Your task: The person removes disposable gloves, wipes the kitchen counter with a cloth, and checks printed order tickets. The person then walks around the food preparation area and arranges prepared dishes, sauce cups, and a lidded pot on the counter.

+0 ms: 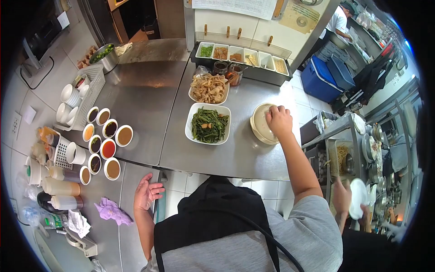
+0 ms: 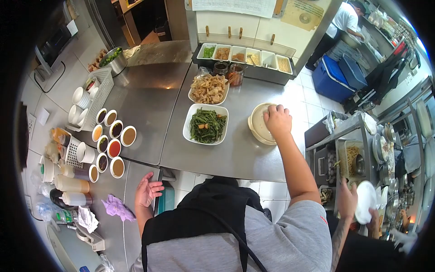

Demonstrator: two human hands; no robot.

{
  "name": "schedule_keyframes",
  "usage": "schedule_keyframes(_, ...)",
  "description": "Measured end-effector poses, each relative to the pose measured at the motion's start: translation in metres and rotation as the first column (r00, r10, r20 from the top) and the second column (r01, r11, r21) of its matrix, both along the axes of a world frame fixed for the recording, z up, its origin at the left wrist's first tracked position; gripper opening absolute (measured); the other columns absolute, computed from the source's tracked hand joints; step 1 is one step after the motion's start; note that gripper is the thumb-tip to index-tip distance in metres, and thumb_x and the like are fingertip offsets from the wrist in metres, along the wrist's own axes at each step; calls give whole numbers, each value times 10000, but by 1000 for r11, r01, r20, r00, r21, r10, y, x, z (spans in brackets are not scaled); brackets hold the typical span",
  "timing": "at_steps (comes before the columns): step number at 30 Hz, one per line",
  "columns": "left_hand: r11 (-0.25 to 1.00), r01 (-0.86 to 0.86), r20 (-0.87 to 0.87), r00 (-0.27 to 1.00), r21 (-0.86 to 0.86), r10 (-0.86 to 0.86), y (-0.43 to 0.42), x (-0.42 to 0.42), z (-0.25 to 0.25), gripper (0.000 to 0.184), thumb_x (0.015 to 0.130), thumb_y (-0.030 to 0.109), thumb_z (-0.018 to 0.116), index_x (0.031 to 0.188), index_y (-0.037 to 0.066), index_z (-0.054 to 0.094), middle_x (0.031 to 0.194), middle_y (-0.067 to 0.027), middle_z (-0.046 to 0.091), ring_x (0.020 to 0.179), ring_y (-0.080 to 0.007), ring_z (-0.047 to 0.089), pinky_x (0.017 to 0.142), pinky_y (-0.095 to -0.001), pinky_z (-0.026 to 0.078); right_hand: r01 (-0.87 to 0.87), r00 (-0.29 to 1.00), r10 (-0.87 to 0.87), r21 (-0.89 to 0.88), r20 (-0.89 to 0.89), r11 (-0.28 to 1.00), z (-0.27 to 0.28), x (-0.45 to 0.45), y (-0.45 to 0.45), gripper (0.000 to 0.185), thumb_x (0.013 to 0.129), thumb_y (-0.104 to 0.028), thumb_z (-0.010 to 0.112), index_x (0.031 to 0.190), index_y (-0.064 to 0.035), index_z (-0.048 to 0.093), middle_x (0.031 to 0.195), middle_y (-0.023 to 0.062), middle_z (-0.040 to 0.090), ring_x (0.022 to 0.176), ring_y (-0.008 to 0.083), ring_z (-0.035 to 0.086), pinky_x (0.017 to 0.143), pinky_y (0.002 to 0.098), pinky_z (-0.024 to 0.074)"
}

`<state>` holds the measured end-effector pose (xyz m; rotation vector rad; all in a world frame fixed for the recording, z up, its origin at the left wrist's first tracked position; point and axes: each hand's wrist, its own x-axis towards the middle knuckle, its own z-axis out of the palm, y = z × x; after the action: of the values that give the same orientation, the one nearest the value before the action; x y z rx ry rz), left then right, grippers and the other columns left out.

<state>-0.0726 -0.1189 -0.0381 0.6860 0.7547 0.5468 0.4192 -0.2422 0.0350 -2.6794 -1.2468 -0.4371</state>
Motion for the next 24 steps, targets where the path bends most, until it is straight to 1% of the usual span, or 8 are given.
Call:
schedule_keyframes(3, 1000, 14, 15, 1000, -2, -13, 0, -1, -1, 412, 888, 307, 378, 1214, 73, 286, 887, -219, 578, 747, -305, 611, 554, -363, 522, 53, 998, -53, -15, -37, 998, 8, -9, 1, 293, 759, -330, 515, 952, -114, 560, 988, 124, 514, 906, 301, 491, 737, 427, 410)
schedule_keyframes(6, 1000, 24, 34, 999, -7, -23, 1, -2, -1, 405, 888, 304, 378, 1210, 73, 291, 889, -218, 578, 754, -303, 610, 562, -364, 522, 58, 992, -70, 111, 106, 992, 10, -22, 3, 325, 755, -327, 530, 1006, -120, 547, 1061, 135, 494, 962, 302, 475, 775, 435, 390)
schedule_keyframes(9, 999, 39, 38, 999, -13, -39, 2, -3, -1, 402, 888, 304, 378, 1207, 74, 297, 891, -217, 578, 755, -301, 610, 569, -368, 521, 46, 999, -43, 248, -17, 968, 21, -33, 3, 325, 752, -290, 544, 1026, -117, 542, 1091, 144, 483, 974, 310, 472, 779, 435, 392)
schedule_keyframes(12, 998, 55, 34, 998, -15, -55, 3, -4, -1, 400, 888, 306, 378, 1206, 75, 300, 889, -216, 579, 754, -299, 610, 578, -372, 520, 28, 996, 9, 408, -90, 912, 33, -41, 0, 282, 754, -245, 544, 997, -102, 549, 1063, 148, 493, 954, 319, 474, 780, 426, 394)
schedule_keyframes(15, 997, 71, 26, 997, -18, -70, 4, -4, -1, 410, 885, 316, 383, 1205, 75, 299, 881, -204, 583, 750, -297, 610, 579, -366, 519, -74, 988, 134, 527, -78, 847, 41, -51, -8, 244, 745, -187, 553, 962, -73, 551, 1012, 160, 511, 918, 339, 481, 775, 415, 397)
schedule_keyframes(18, 996, 87, 14, 996, -20, -87, 5, -5, -1, 421, 881, 326, 392, 1205, 75, 297, 876, -191, 586, 745, -300, 610, 572, -362, 517, -233, 950, 311, 581, -37, 780, 41, -71, -14, 228, 719, -129, 577, 933, -54, 551, 962, 166, 523, 882, 346, 492, 767, 408, 400)
schedule_keyframes(21, 995, 92, 16, 996, -22, -92, 5, -5, -1, 417, 881, 325, 391, 1203, 76, 300, 876, -191, 586, 747, -301, 609, 578, -368, 515, -260, 903, 408, 589, -131, 765, 43, -109, -16, 227, 693, -94, 598, 910, -42, 553, 939, 169, 526, 862, 344, 498, 760, 399, 406)
schedule_keyframes(24, 995, 95, 8, 995, -25, -95, 4, -4, 2, 403, 886, 320, 377, 1200, 78, 304, 880, -192, 586, 755, -302, 607, 589, -376, 513, -311, 840, 505, 588, -198, 747, 37, -132, -14, 210, 692, -85, 599, 894, -43, 559, 936, 157, 529, 867, 329, 504, 754, 381, 414)
